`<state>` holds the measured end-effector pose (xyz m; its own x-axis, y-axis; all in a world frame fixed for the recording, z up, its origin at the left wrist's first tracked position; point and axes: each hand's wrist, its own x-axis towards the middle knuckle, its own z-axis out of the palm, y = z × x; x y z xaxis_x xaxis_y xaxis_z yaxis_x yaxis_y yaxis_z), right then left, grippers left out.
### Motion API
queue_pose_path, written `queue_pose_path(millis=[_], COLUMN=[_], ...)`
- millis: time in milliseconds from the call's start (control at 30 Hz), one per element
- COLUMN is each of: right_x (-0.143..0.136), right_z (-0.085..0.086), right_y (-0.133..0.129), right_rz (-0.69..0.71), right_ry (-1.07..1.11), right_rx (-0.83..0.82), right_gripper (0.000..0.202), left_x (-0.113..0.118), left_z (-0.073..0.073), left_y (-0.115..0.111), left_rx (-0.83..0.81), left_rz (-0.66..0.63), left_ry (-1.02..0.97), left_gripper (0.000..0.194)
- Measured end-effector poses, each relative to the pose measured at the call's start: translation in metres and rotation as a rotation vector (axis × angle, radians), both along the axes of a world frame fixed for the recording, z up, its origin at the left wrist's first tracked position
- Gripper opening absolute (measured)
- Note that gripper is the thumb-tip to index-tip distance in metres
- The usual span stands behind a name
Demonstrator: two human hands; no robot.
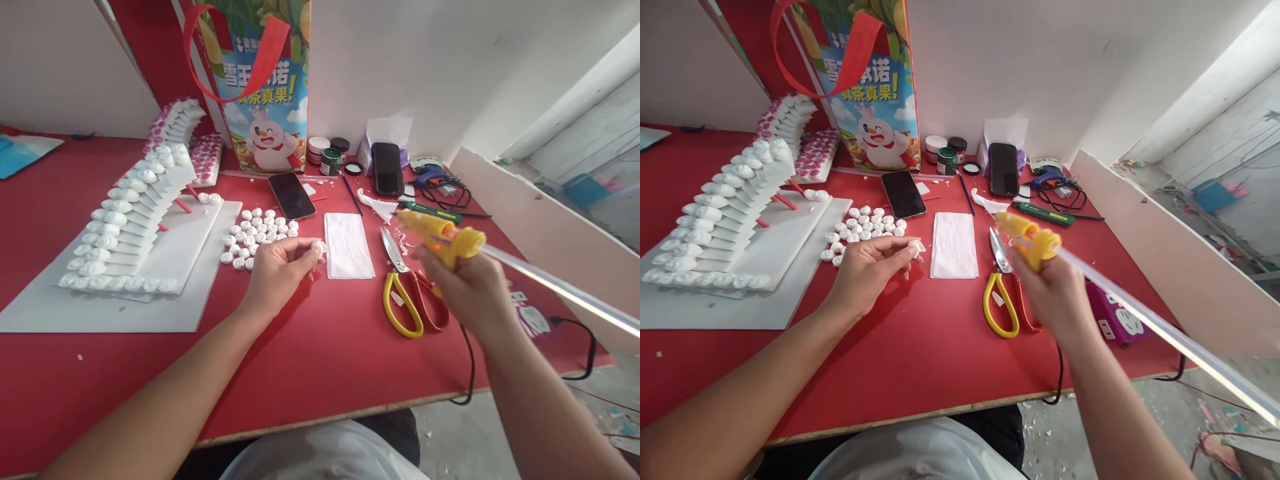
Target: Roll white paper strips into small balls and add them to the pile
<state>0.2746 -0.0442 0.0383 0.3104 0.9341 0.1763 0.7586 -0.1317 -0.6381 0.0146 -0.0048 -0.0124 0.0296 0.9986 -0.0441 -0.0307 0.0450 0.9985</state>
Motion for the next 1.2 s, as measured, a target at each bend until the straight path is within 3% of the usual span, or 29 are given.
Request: queue_pose_path(millis=[167,333,433,633,933,1100,1200], right_x=[0.047,0.060,0.062,0.062,0.062,0.063,0.053], right_z=[-0.013,-0.040,-0.047,-0.038,-0.034,-0.035,-0.029], right_y=[0.035,0.043,0.042,0.029,0.015,0.008,-0.013], right_rz=[-0.224,-0.206,-0.234,-0.180,-0.117,-0.117,-0.142], right_ry=[0.208,0.191,0.080,-0.207,-0.294,-0.367,-0.425], right_rx=[-0.005,-0.021,-0.068,-0.125,-0.122,-0.143,-0.174], right_gripper=[0.038,0.047,0.046,0.049,0.040,0.049,0.059], left_x=[0.003,0.003,0.002,0.001,0.000,0.000,-0.001], left_z=[0.005,0.006,0.008,0.012,0.010,0.010,0.010], left_y=[0.000,0.000,0.000,0.001,0.003,0.002,0.003], left_rx=[-0.043,-0.125,-0.189,-0.278,-0.375,-0.380,-0.381], left_rz=[-0.029,-0.084,-0.106,-0.125,-0.149,-0.164,-0.171], left_ry=[-0.118,-0.266,-0.346,-0.404,-0.489,-0.512,-0.524], left_gripper=[0.028,0.024,0.022,0.020,0.018,0.019,0.018])
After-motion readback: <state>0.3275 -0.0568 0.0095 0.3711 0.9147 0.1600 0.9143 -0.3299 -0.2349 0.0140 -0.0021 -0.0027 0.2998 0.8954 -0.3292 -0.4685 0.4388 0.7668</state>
